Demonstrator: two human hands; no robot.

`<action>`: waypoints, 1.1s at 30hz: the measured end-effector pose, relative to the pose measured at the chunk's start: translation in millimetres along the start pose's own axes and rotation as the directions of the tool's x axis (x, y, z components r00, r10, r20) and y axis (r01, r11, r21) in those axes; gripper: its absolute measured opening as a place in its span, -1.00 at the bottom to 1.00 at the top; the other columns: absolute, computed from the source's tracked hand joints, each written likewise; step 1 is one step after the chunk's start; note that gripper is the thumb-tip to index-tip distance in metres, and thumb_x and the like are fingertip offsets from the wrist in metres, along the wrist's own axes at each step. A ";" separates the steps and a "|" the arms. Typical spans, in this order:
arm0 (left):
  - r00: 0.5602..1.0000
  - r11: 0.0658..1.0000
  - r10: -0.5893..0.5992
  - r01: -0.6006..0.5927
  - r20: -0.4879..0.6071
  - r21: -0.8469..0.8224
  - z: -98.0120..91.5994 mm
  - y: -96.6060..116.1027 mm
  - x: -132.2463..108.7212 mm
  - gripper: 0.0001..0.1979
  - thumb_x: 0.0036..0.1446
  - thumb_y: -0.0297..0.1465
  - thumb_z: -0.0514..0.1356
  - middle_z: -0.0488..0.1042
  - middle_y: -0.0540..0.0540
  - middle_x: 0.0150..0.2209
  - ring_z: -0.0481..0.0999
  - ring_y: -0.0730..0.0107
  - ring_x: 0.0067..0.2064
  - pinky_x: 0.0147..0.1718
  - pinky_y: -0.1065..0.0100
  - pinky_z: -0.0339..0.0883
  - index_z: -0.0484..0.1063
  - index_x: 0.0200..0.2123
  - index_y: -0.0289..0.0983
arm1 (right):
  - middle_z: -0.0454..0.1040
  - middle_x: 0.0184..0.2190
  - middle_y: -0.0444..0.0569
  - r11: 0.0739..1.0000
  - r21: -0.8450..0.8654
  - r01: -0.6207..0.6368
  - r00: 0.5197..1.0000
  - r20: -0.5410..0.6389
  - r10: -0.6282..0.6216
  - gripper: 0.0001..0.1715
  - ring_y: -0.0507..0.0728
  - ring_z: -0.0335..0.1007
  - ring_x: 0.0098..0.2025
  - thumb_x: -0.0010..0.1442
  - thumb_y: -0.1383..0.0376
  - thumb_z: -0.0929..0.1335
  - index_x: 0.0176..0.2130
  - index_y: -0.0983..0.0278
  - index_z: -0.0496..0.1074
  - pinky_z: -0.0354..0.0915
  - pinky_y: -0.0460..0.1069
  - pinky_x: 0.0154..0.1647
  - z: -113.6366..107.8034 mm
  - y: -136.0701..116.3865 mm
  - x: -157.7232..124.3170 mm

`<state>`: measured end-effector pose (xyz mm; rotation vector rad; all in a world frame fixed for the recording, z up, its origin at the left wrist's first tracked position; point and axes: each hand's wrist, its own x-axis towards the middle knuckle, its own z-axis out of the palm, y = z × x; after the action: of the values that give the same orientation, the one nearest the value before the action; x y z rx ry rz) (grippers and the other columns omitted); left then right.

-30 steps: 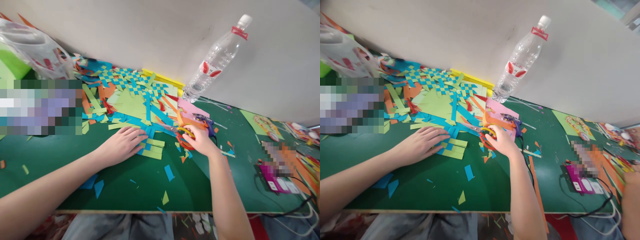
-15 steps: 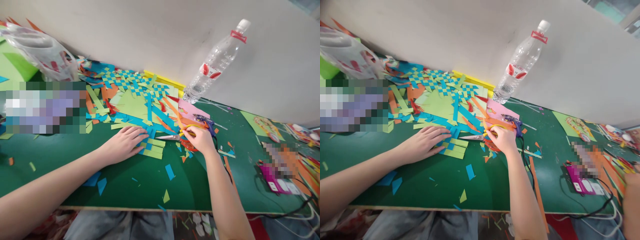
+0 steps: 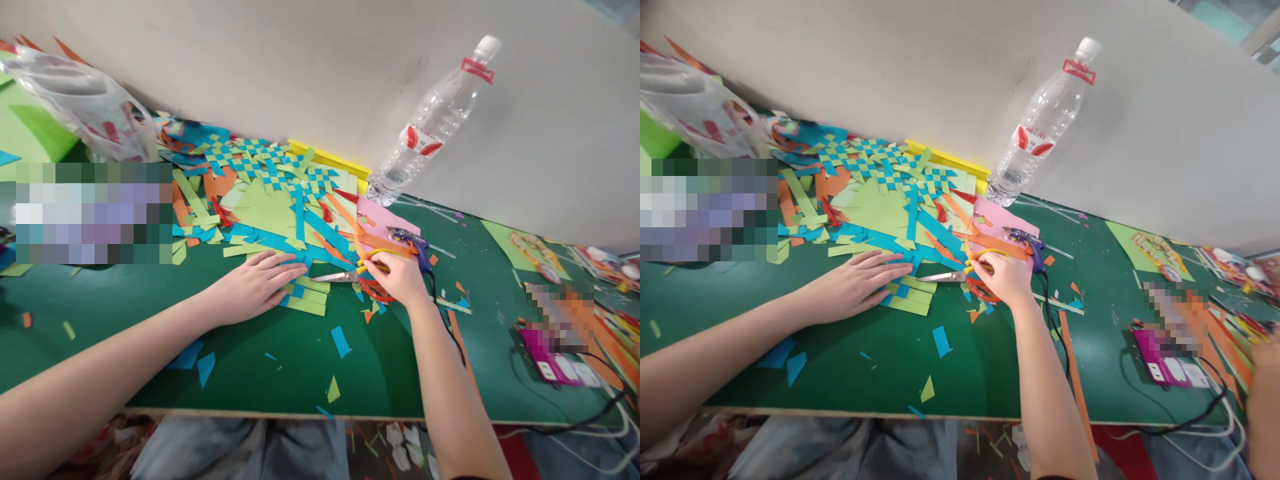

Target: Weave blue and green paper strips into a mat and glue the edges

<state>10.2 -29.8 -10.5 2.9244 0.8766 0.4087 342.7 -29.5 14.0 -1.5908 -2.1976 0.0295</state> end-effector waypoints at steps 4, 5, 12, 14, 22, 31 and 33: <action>1.000 1.000 -0.015 0.015 0.000 -0.002 0.8 -0.4 -0.3 -0.52 0.35 -0.30 -0.03 0.30 -0.07 0.26 0.17 0.18 0.31 0.28 0.08 0.01 0.12 0.30 -0.20 | 0.62 -0.35 -0.07 1.000 -0.011 0.006 1.000 0.000 -0.006 -0.68 0.13 0.54 -0.34 0.29 0.09 0.27 -0.36 0.20 0.48 0.33 -0.02 -0.33 -0.4 0.6 0.1; 1.000 1.000 -0.019 0.019 0.001 -0.001 1.0 -0.3 -0.4 -0.52 0.35 -0.30 -0.04 0.30 -0.08 0.26 0.18 0.18 0.31 0.28 0.09 0.01 0.12 0.30 -0.20 | 0.62 -0.36 -0.07 1.000 -0.016 0.005 1.000 -0.002 -0.005 -0.68 0.12 0.54 -0.35 0.29 0.10 0.27 -0.36 0.21 0.48 0.31 -0.02 -0.34 -0.5 0.8 0.2; 1.000 1.000 -0.026 0.026 -0.006 -0.004 1.3 0.6 -0.8 -0.53 0.35 -0.29 -0.03 0.32 -0.08 0.25 0.19 0.20 0.30 0.28 0.10 0.01 0.14 0.29 -0.19 | 0.60 -0.39 -0.07 0.999 -0.033 0.007 1.000 0.001 -0.007 -0.66 0.10 0.51 -0.39 0.30 0.12 0.26 -0.38 0.23 0.47 0.28 -0.03 -0.38 -0.9 1.9 0.6; 1.000 1.000 -0.027 0.027 -0.004 0.000 1.2 0.8 -0.7 -0.53 0.35 -0.29 -0.03 0.32 -0.07 0.25 0.19 0.19 0.30 0.28 0.09 0.02 0.15 0.29 -0.19 | 0.60 -0.39 -0.08 1.000 -0.024 0.004 1.000 0.012 -0.004 -0.65 0.10 0.51 -0.39 0.30 0.11 0.26 -0.38 0.23 0.47 0.28 -0.03 -0.37 -0.9 2.1 0.7; 1.000 1.000 -0.021 0.020 -0.017 -0.019 1.4 0.2 -0.6 -0.54 0.35 -0.30 -0.02 0.33 -0.06 0.24 0.21 0.18 0.29 0.26 0.09 0.07 0.18 0.28 -0.18 | 0.61 -0.37 -0.09 1.000 0.005 -0.006 1.000 0.031 0.006 -0.68 0.10 0.52 -0.38 0.29 0.11 0.27 -0.38 0.21 0.48 0.31 -0.03 -0.35 -1.0 1.6 0.9; 1.000 1.000 -0.006 0.006 -0.025 -0.023 1.6 -0.1 -0.1 -0.56 0.35 -0.31 -0.02 0.33 -0.06 0.24 0.24 0.19 0.28 0.26 0.08 0.09 0.21 0.26 -0.19 | 0.58 -0.41 -0.07 0.999 -0.032 0.016 1.000 -0.024 -0.017 -0.67 0.11 0.49 -0.41 0.30 0.12 0.25 -0.37 0.23 0.46 0.28 -0.01 -0.39 -2.8 1.7 1.7; 0.999 0.999 -0.011 0.009 -0.035 -0.036 1.3 0.1 0.1 -0.57 0.34 -0.31 -0.01 0.34 -0.06 0.23 0.25 0.20 0.27 0.26 0.09 0.10 0.21 0.25 -0.17 | 0.58 -0.42 -0.07 0.999 -0.034 0.007 1.000 -0.030 -0.008 -0.66 0.11 0.48 -0.42 0.30 0.12 0.24 -0.37 0.22 0.46 0.28 -0.01 -0.38 -3.6 0.2 1.6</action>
<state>10.6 -29.8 -11.7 2.8880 0.8784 0.4713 343.7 -28.9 17.8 -1.5904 -2.1917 -0.0336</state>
